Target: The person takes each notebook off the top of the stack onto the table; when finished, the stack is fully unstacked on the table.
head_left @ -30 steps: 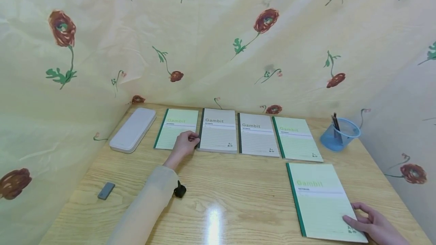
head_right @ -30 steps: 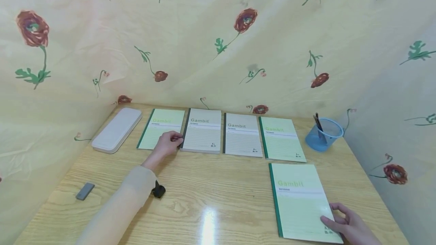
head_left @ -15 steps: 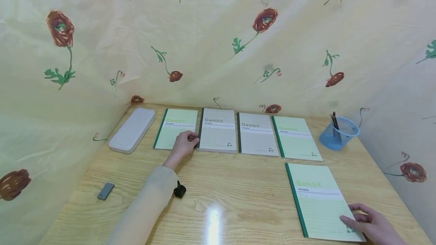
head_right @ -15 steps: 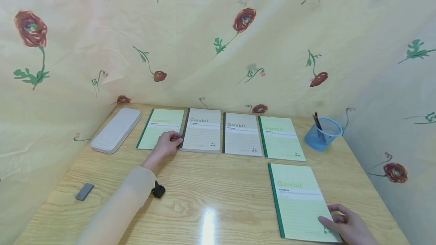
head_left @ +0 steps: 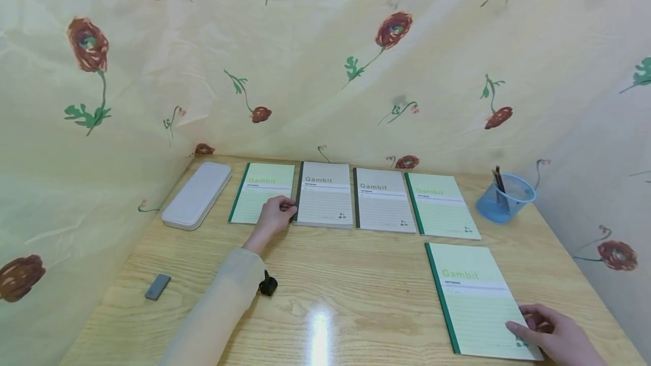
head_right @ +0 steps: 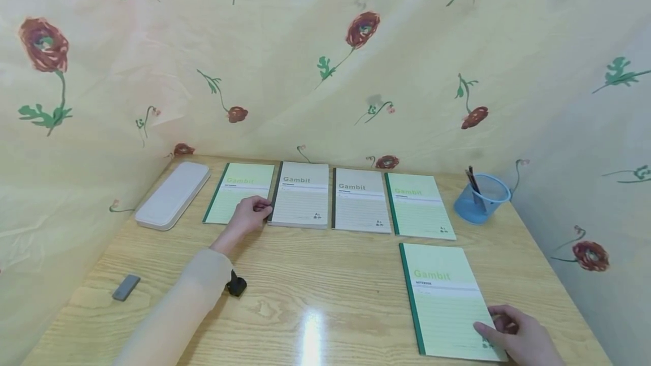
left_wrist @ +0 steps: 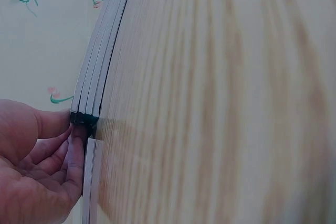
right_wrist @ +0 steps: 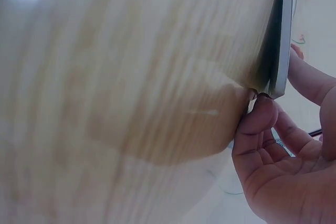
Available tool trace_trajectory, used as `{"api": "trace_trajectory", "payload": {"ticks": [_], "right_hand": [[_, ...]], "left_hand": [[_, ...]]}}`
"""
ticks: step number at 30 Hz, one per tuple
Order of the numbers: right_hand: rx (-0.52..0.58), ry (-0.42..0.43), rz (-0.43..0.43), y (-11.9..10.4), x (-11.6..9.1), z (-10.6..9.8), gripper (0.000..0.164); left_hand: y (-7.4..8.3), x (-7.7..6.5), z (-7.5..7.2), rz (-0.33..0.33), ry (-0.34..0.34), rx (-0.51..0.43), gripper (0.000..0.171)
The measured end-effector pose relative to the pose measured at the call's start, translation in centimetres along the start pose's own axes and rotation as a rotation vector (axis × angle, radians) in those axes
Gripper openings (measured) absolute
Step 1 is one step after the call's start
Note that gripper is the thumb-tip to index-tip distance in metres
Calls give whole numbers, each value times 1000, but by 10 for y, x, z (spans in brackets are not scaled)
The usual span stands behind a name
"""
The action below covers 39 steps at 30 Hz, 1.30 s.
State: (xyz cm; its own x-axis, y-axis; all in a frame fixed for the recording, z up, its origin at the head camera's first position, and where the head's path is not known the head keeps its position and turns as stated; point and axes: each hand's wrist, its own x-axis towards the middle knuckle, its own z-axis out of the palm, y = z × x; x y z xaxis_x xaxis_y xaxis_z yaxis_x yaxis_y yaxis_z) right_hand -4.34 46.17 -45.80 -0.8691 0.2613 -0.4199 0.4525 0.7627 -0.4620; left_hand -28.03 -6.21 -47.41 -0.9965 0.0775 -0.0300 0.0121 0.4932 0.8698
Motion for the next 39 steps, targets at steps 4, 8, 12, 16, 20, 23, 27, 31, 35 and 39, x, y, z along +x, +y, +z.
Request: {"api": "trace_trajectory", "payload": {"ticks": [4,8,12,16,20,23,27,31,35,39], "right_hand": [[17,11,0,2,2,1,98],[-2,19,-28,0,3,-4,91],[-44,55,-103,-12,6,-16,75],[-71,102,-195,-35,10,-27,66],[-111,140,-298,-63,17,-31,58],[-114,139,-362,-85,23,-29,54],[-114,129,-458,-113,34,-22,48],[-110,100,-522,-142,47,-15,47],[-68,37,-531,-174,60,-7,49],[-2,6,-519,-200,77,5,51]], "left_hand": [[-1,0,0,9,5,4,20],[-1,0,0,8,0,5,21],[0,1,0,9,-1,4,21],[1,1,0,17,3,10,21],[1,0,0,9,2,14,21],[0,0,0,13,6,17,21],[-2,-1,0,21,6,8,21],[-2,-2,0,11,0,-1,21],[-1,-2,0,11,1,2,21],[1,-1,1,13,4,6,20]]}}
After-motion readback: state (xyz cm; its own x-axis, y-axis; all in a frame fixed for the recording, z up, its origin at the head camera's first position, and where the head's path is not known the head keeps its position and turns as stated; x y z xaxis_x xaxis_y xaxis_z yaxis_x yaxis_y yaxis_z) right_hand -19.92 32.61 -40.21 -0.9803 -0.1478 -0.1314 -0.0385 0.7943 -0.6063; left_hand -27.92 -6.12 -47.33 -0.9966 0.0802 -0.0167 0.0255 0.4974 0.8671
